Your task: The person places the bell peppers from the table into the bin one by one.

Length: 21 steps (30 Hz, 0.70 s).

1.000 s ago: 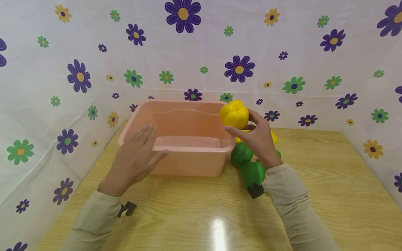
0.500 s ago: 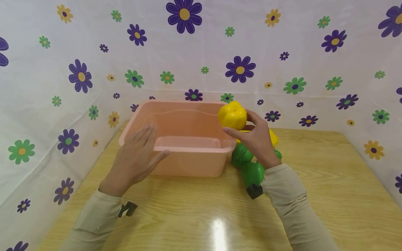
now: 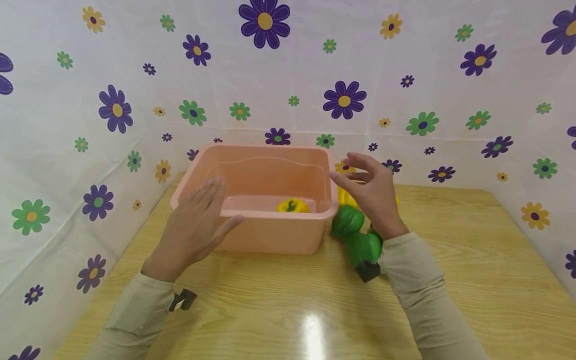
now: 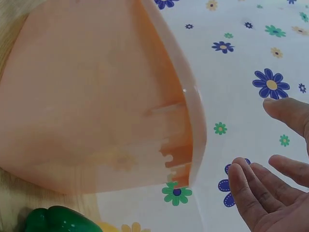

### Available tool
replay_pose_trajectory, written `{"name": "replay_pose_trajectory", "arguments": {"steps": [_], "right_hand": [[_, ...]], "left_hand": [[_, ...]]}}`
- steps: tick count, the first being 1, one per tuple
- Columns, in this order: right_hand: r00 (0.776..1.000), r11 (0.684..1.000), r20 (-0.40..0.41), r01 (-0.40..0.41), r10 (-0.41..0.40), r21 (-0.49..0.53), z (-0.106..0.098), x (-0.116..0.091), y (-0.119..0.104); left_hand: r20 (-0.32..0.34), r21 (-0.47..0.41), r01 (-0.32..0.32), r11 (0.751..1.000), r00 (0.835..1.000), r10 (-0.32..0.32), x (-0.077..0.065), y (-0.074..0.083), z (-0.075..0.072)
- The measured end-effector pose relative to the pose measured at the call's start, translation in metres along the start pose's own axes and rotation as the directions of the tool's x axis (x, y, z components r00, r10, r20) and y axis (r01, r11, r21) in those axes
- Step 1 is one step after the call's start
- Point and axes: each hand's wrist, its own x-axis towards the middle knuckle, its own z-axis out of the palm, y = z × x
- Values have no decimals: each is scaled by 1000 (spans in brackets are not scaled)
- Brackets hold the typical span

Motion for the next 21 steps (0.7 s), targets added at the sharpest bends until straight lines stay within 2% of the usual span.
{"name": "replay_pose_trajectory", "arguments": {"steps": [10, 15, 21], "right_hand": [[1000, 1000, -24, -10, 10, 17, -9, 0, 4], [1000, 999, -23, -14, 15, 42, -15, -1, 4], [999, 999, -32, -34, 35, 14, -23, -4, 5]], "left_hand": [[-14, 3, -9, 1000, 1000, 9, 1, -1, 1], [3, 4, -5, 1000, 1000, 5, 2, -1, 1], [21, 1, -1, 1000, 1000, 1, 2, 0, 0]]}}
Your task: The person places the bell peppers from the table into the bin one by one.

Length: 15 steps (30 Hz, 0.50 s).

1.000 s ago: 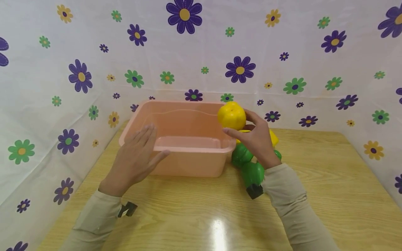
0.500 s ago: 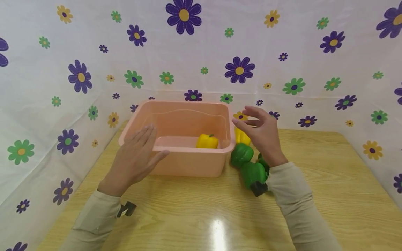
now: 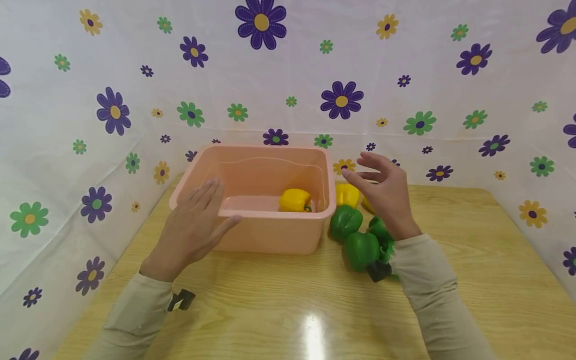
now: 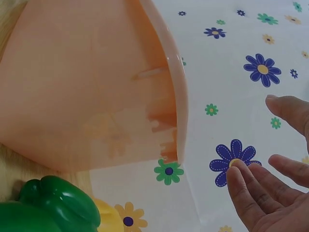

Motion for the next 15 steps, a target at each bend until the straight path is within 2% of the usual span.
{"name": "replay_pose_trajectory", "arguments": {"steps": [15], "right_hand": [[999, 992, -33, -36, 32, -124, -32, -5, 19]], "left_hand": [[-12, -7, 2, 1000, 1000, -2, 0, 0, 1]]}}
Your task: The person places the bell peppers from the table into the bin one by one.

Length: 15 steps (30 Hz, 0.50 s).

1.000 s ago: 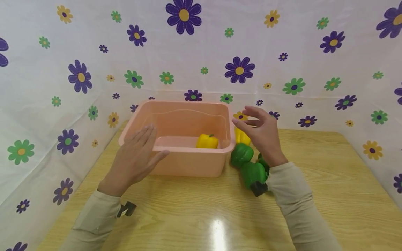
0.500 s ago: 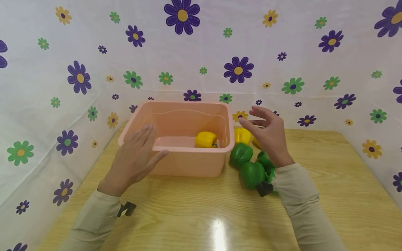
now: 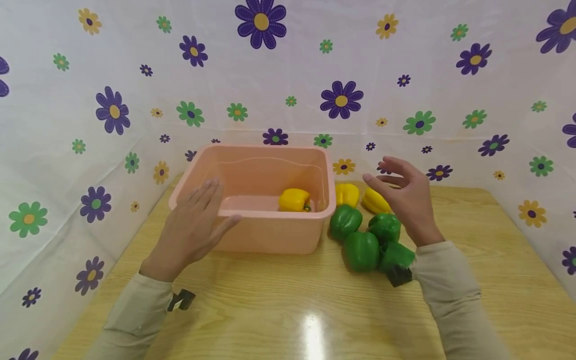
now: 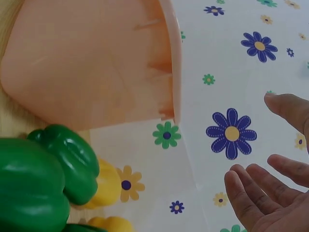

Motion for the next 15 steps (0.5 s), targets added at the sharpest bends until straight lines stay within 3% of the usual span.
{"name": "replay_pose_trajectory", "arguments": {"steps": [15], "right_hand": [[997, 995, 25, -67, 69, -70, -27, -18, 25]], "left_hand": [[-4, 0, -5, 1000, 1000, 5, 0, -1, 2]]}}
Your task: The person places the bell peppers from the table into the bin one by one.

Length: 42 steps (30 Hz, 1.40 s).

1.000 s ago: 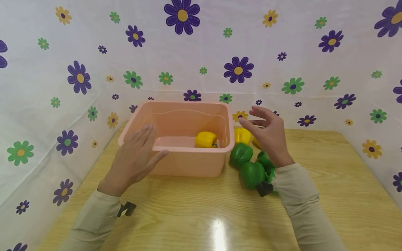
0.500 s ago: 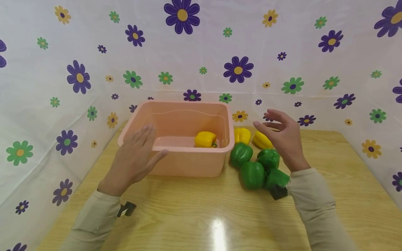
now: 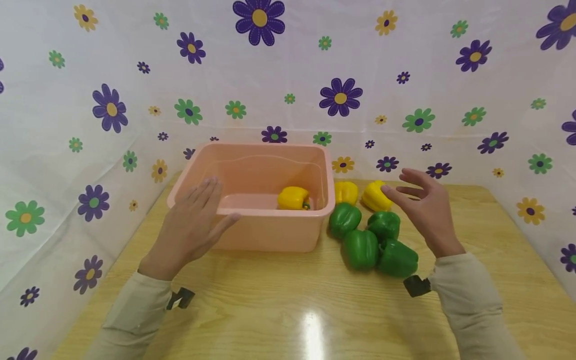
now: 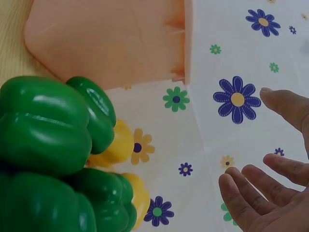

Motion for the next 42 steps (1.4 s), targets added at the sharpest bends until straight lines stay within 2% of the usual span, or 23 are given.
{"name": "replay_pose_trajectory", "arguments": {"steps": [11, 24, 33, 42], "right_hand": [[997, 995, 64, -47, 52, -83, -10, -9, 19], [983, 987, 169, -52, 78, -154, -15, -25, 41], [957, 971, 256, -79, 137, -225, -12, -30, 48], [947, 961, 295, -46, 129, -273, -10, -33, 55]], "left_hand": [[-4, -10, 1, 1000, 1000, -1, -1, 1, -3], [-10, -11, -9, 1000, 1000, 9, 2, 1, -4], [-3, -9, -7, 1000, 1000, 7, 2, 1, -3], [4, -10, -1, 1000, 1000, 1, 0, 2, -3]]}}
